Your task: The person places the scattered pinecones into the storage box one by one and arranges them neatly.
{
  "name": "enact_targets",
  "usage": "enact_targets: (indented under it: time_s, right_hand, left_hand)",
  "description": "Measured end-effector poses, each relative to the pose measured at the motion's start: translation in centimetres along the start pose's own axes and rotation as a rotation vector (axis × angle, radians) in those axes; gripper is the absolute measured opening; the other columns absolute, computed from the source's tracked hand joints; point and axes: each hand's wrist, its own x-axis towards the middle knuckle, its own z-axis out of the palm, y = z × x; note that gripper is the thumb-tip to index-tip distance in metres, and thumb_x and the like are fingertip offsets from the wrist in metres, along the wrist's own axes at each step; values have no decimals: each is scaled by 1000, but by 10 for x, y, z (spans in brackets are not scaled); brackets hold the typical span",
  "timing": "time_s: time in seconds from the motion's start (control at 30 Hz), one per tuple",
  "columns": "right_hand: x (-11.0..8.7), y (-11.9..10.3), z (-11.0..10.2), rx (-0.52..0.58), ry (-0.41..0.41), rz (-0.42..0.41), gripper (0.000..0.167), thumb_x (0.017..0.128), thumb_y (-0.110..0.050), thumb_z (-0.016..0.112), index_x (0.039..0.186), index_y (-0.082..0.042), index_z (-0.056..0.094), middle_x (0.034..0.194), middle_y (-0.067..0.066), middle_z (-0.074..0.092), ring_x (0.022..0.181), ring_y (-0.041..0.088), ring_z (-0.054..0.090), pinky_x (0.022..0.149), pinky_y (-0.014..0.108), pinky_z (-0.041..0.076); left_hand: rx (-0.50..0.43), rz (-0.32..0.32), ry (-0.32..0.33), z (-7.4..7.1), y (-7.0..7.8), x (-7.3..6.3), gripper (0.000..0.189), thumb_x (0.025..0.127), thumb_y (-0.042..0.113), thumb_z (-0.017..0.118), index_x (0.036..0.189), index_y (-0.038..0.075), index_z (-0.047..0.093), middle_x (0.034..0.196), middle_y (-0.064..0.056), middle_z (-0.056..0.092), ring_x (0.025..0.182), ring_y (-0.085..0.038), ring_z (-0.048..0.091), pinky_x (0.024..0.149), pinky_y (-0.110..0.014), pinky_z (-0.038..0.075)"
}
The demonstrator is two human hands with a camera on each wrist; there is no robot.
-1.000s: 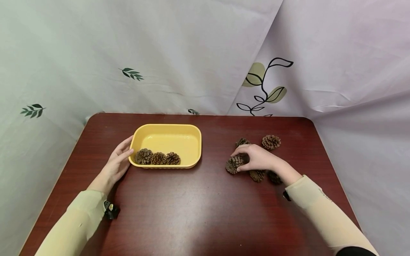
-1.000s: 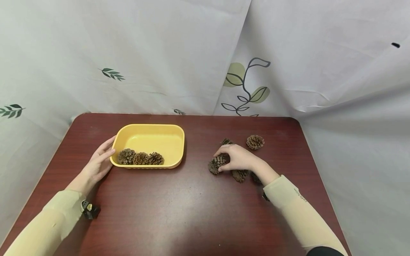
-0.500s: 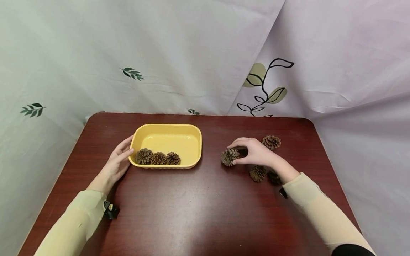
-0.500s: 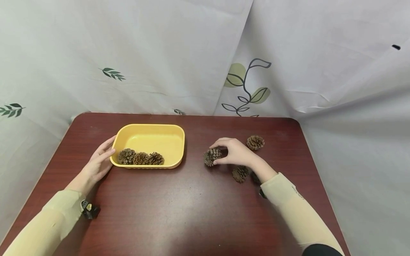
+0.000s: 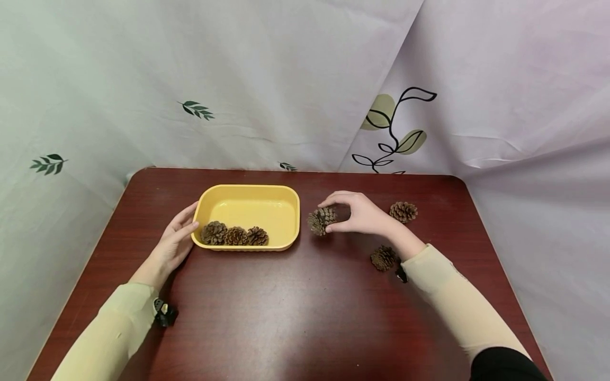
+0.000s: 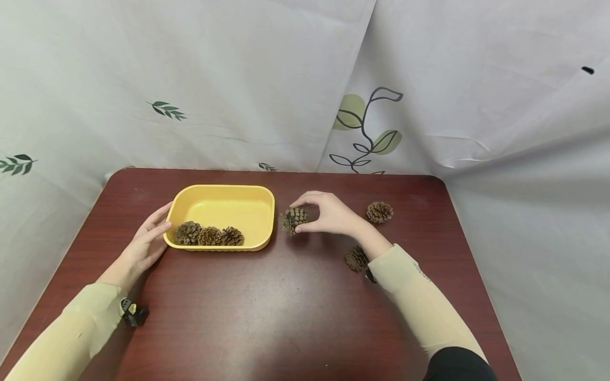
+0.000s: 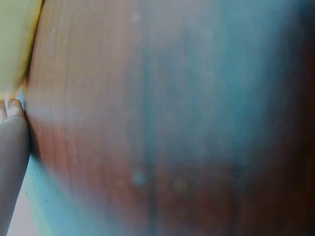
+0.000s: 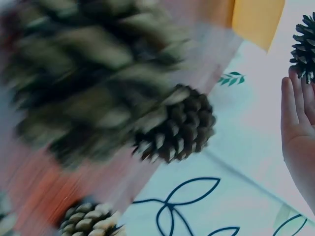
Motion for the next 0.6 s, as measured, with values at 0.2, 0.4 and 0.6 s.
enact_targets:
  time_s: [0.2, 0.4, 0.6]
  right_hand:
    - [20, -8, 8, 41, 10, -19, 47, 83, -25, 92, 126, -13, 77, 121, 3, 75, 118, 20, 68, 107, 43, 53]
    - [38, -11, 21, 81, 16, -8, 48, 83, -24, 92, 127, -10, 76, 123, 4, 75, 119, 20, 67, 109, 41, 52]
    - [52, -17, 34, 74, -15, -4, 51, 83, -24, 92, 129, -10, 75, 128, 7, 73, 124, 23, 66, 112, 41, 51]
  left_hand:
    - [9, -5, 2, 0, 0, 0, 53, 110, -9, 40, 153, 16, 56, 148, 10, 64, 131, -4, 62, 101, -19, 55]
    - [7, -9, 8, 0, 0, 0, 52, 110, -8, 41, 152, 17, 57, 148, 10, 64, 131, -4, 62, 101, -19, 55]
    - [3, -5, 3, 0, 0, 0, 52, 110, -8, 41, 151, 18, 57, 147, 10, 65, 131, -4, 63, 101, -18, 55]
